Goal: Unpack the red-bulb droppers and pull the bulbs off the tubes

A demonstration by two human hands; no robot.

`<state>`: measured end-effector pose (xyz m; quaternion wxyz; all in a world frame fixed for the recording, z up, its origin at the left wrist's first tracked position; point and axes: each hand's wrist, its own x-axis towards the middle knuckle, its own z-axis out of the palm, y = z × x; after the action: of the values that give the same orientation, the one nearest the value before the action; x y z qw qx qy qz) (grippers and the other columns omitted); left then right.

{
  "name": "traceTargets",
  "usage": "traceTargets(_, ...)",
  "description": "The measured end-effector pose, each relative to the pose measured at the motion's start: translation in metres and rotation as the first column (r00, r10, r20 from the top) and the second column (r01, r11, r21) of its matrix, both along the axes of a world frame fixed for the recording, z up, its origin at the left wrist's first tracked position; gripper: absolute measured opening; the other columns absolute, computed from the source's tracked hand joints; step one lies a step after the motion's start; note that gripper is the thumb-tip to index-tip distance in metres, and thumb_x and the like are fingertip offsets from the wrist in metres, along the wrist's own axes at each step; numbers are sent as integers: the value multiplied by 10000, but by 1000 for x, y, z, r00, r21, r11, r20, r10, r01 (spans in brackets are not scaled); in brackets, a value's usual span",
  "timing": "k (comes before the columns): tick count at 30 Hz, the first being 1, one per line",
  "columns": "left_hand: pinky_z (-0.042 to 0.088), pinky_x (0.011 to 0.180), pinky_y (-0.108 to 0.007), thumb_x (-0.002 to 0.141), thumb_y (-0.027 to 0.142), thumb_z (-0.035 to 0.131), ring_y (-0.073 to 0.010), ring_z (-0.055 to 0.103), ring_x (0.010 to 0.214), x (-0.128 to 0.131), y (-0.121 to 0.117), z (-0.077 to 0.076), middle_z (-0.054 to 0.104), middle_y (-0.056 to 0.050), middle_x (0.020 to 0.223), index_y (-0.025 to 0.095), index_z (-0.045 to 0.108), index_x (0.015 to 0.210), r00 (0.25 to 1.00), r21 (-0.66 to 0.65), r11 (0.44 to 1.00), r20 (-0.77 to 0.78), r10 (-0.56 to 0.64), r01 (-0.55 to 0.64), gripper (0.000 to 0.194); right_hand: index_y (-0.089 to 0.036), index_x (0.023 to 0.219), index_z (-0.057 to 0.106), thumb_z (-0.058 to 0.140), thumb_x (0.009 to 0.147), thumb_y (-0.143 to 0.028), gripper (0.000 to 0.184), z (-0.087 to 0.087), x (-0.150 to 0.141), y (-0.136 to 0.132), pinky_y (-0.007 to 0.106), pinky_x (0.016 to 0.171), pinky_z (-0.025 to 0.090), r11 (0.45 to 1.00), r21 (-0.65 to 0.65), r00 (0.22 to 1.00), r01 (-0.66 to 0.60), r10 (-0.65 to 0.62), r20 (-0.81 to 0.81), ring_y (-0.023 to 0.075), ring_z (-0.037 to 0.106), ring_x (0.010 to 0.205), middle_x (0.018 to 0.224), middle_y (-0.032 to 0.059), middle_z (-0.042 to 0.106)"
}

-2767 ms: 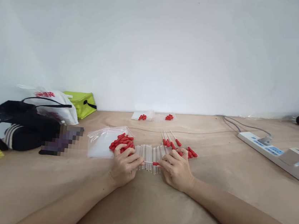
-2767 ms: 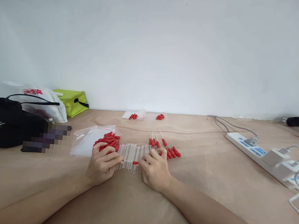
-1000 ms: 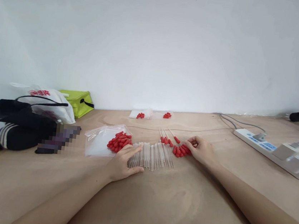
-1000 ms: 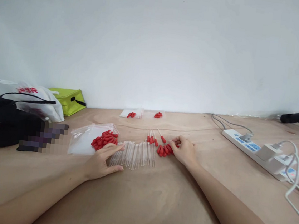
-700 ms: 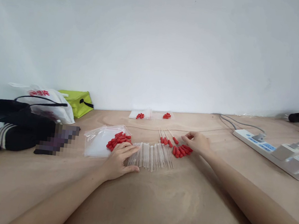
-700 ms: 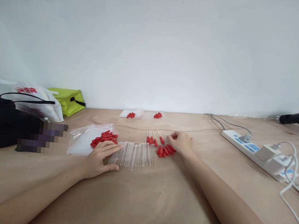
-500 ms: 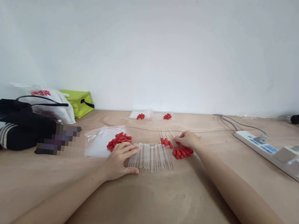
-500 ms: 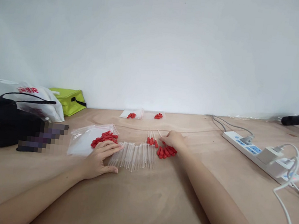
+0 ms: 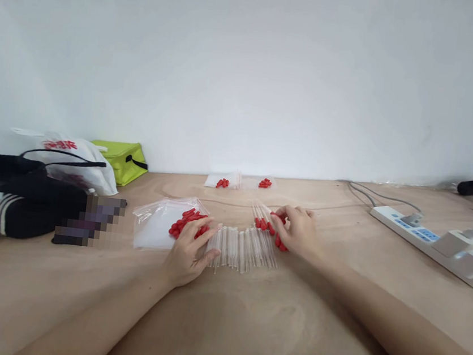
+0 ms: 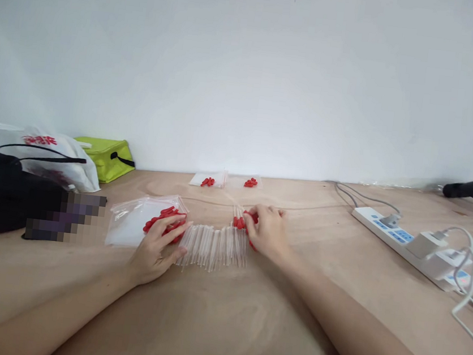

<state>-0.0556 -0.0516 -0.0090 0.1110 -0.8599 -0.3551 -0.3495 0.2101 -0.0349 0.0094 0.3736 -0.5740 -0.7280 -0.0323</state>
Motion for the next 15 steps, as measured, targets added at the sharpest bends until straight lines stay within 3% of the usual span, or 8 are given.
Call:
traceTargets(3,379,882,-405,808,289,483,-253,414,1095,10,-4,0,399,-142,1216,178,426,1222,999,58,998,42,18,-21,432,-191,753,566,473,796,-307,155,-15,-12,-27,331,762,229,978,156,988,-140,127,90,159,490,747,737,16,615)
traceTargets(5,368,873,-409,799,295,503,-249,432,1065,15,-5,0,461,-127,1166,190,456,1196,1000,99,995,-13,-26,27,414,-194,738,575,481,795,-288,145,-25,-19,-37,332,752,220,954,207,971,-216,187,152,152,475,732,720,9,605)
traceTargets(9,350,811,-364,804,261,514,-183,512,866,21,-5,-1,624,-42,899,229,574,1026,983,158,976,-128,-132,152,233,-204,746,599,459,815,-292,179,-33,-26,-43,328,731,214,909,260,935,-326,270,229,142,462,724,711,6,586)
traceTargets(15,310,681,-311,823,185,485,-119,468,597,25,-13,7,604,21,596,185,600,860,966,219,958,-220,-137,186,120,-197,746,603,468,819,-307,189,-32,-28,-42,318,703,215,881,253,905,-400,337,259,132,421,673,646,-2,556)
